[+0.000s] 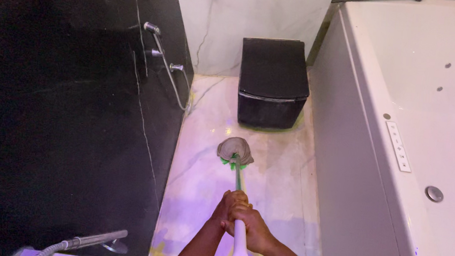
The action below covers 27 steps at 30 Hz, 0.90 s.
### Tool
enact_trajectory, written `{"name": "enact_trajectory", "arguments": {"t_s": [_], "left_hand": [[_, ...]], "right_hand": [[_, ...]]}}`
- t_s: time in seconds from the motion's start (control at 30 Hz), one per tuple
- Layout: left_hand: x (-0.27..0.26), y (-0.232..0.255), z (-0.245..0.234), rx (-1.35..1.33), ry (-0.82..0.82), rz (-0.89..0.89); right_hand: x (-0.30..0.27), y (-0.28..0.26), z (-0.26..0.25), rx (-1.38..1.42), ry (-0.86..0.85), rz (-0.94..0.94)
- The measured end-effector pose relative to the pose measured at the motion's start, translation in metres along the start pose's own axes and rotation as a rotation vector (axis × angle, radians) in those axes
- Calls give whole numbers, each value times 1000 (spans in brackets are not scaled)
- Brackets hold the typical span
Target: The person mops the bathroom floor using a mop with a round head, cleaning the areas around a dark cabinet and a bathtub.
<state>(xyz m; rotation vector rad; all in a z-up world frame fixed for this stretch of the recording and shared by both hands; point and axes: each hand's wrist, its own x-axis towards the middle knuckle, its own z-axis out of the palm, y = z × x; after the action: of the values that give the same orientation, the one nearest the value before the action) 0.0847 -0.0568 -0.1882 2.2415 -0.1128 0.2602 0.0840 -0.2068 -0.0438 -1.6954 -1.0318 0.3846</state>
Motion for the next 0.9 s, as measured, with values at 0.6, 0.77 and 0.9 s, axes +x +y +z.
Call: {"name": "enact_trajectory", "arguments": {"t_s": [0.6,0.77,0.9], "left_hand": [[-73,-24,-86,80,141,-146],[-87,-26,-104,129,58,-250],[-103,-18,-120,114,75,-309]], "right_hand": [[39,-17,88,59,-148,-173],[45,-21,109,34,-220,-149],[49,-25,125,41,-260,-204]]}}
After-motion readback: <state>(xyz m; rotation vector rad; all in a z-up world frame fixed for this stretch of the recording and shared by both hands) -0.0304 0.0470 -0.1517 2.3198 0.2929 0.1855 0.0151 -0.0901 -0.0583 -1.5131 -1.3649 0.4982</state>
